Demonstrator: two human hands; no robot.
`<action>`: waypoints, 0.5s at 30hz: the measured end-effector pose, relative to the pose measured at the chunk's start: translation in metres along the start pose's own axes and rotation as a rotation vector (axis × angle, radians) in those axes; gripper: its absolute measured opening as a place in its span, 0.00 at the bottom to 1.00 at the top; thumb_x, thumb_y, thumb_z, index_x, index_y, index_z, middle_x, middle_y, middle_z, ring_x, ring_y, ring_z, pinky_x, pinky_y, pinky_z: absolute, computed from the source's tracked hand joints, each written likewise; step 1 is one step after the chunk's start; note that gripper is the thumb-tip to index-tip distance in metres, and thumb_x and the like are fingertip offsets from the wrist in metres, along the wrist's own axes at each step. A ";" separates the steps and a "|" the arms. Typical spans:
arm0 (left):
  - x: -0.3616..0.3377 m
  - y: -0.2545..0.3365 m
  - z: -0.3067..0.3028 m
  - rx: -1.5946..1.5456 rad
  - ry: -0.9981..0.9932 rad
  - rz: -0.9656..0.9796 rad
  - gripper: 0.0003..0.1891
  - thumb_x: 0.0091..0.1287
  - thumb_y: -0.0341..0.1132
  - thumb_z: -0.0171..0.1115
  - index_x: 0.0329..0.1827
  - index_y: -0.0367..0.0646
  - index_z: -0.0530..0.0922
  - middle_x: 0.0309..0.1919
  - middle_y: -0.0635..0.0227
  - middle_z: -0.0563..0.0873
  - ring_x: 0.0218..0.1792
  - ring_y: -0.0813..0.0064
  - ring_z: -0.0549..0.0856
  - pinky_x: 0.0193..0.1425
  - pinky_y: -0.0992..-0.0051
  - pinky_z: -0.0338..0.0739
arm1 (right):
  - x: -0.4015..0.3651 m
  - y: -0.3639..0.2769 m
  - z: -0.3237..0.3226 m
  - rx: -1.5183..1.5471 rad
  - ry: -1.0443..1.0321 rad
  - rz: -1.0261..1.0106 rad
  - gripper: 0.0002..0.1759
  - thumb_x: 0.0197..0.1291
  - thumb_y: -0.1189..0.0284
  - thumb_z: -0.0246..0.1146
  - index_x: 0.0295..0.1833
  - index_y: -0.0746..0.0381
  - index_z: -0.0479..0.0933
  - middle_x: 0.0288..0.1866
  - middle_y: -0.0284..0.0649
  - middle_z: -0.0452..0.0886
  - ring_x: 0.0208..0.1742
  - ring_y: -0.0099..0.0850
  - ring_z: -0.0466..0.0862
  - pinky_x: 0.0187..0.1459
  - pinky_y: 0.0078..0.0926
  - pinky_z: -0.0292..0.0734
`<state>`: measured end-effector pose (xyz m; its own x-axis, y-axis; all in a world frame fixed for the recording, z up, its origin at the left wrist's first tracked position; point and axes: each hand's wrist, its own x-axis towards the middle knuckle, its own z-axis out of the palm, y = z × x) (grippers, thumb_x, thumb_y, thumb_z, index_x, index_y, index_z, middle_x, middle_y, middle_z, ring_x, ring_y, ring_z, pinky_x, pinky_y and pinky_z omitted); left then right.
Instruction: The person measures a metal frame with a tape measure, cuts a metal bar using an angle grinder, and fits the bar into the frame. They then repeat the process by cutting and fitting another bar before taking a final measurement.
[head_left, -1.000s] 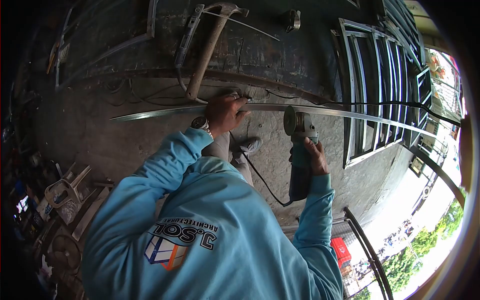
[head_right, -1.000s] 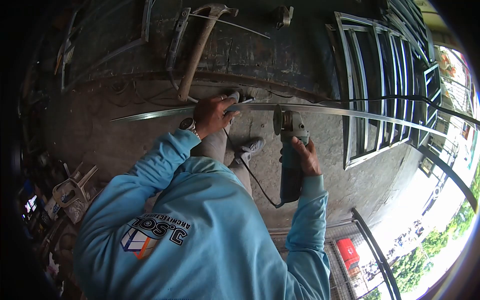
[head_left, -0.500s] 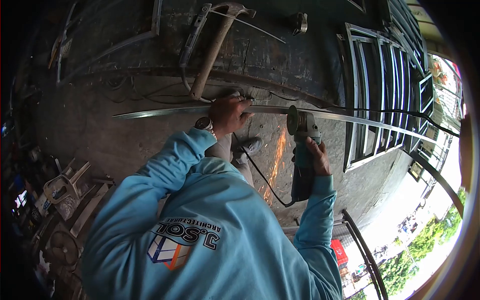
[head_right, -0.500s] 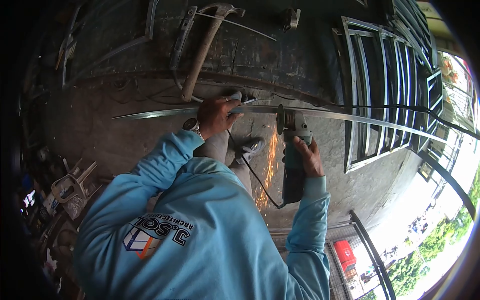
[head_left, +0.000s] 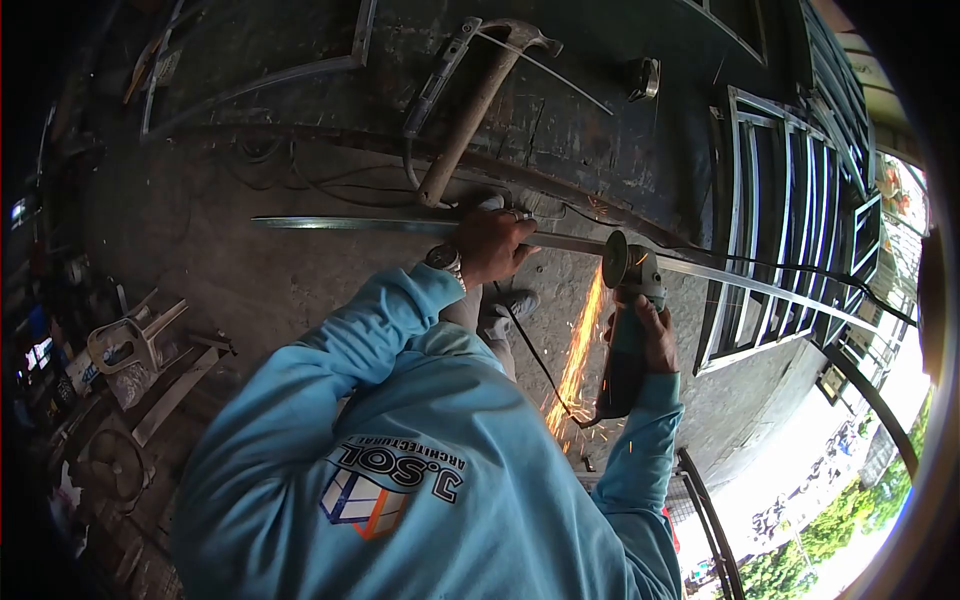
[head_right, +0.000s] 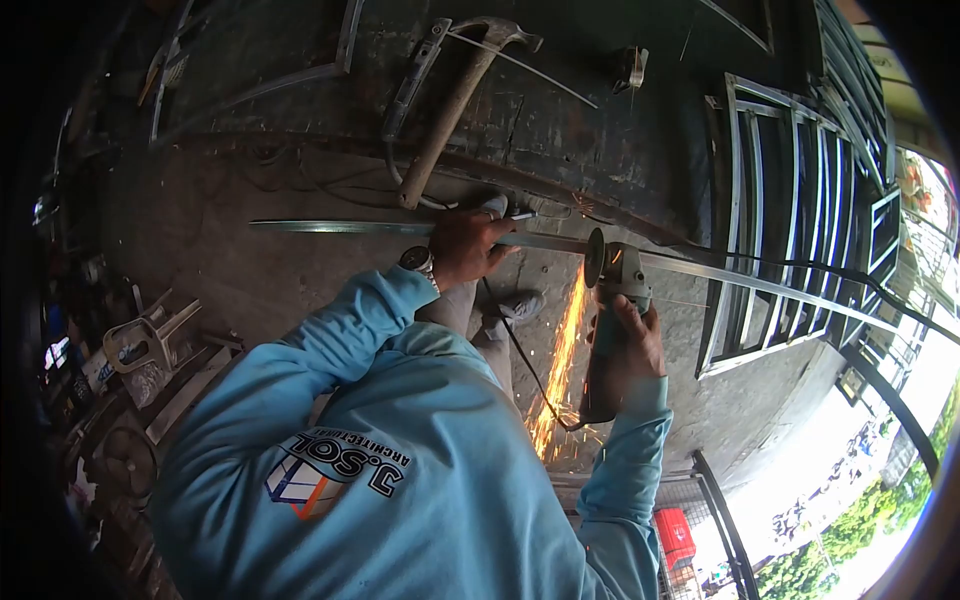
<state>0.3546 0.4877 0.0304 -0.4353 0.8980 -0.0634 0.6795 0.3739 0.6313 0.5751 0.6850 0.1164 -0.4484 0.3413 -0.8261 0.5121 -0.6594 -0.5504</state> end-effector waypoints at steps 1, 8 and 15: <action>0.000 0.001 -0.001 0.001 0.002 -0.001 0.16 0.58 0.47 0.70 0.46 0.51 0.82 0.29 0.61 0.83 0.32 0.58 0.86 0.35 0.60 0.79 | 0.000 0.000 -0.002 0.008 0.007 0.017 0.32 0.54 0.56 0.74 0.58 0.63 0.73 0.37 0.39 0.80 0.32 0.30 0.81 0.31 0.29 0.81; -0.002 0.000 0.006 0.009 -0.003 -0.010 0.17 0.58 0.46 0.70 0.48 0.52 0.83 0.29 0.61 0.83 0.33 0.59 0.85 0.35 0.61 0.79 | -0.006 -0.006 0.002 0.010 0.040 0.011 0.27 0.58 0.57 0.71 0.57 0.61 0.74 0.37 0.39 0.80 0.33 0.29 0.82 0.31 0.28 0.79; 0.000 0.000 -0.001 -0.078 -0.032 -0.009 0.19 0.58 0.48 0.70 0.48 0.49 0.84 0.34 0.58 0.86 0.37 0.55 0.86 0.39 0.59 0.80 | -0.013 0.005 -0.006 -0.062 -0.033 0.045 0.30 0.57 0.51 0.70 0.54 0.64 0.76 0.34 0.39 0.80 0.30 0.29 0.82 0.31 0.28 0.80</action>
<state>0.3542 0.4877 0.0311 -0.4216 0.9020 -0.0931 0.6272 0.3642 0.6885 0.5880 0.6808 0.1236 -0.4473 0.2892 -0.8463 0.5765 -0.6302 -0.5201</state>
